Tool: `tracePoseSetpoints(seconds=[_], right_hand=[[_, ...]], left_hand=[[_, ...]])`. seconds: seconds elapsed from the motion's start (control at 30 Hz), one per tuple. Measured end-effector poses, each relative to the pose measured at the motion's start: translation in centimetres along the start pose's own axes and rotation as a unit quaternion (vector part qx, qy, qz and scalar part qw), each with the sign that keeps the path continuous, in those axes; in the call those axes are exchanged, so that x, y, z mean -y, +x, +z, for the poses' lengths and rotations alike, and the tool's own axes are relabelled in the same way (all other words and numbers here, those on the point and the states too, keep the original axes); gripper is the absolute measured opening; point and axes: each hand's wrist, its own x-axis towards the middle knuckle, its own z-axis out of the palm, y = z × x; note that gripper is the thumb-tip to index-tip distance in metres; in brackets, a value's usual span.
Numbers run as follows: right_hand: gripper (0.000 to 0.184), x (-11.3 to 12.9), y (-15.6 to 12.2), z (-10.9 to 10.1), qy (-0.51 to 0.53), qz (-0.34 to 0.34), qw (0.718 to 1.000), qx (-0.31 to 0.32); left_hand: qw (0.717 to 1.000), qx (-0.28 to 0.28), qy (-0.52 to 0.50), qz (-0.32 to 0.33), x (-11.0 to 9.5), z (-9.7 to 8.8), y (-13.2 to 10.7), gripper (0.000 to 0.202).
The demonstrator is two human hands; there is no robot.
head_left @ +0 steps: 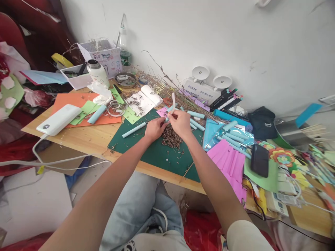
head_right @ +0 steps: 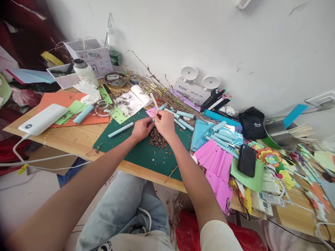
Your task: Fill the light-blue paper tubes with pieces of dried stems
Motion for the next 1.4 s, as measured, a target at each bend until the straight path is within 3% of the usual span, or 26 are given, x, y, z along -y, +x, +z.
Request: tracePoseSetpoints(seconds=[0.6,0.9,1.2,1.4], right_hand=[[0.017,-0.8,-0.3,0.4,-0.004,-0.025,0.999,-0.021],[0.015,-1.0,-0.1,0.5,0.007,-0.004,1.000,-0.030],[0.017,-0.8,-0.5,0.2,-0.030,-0.079,0.996,-0.022],[0.017,-0.6,-0.5,0.5,-0.028,-0.053,0.998,-0.011]], left_hand=[[1.000,0.009,0.010,0.002,-0.2,-0.1,-0.1,0.025],[1.000,0.005,0.005,0.001,-0.1,-0.2,-0.1,0.026],[1.000,0.004,0.010,0.007,0.1,0.1,0.0,0.024],[1.000,0.004,0.002,0.003,0.0,0.0,0.0,0.025]])
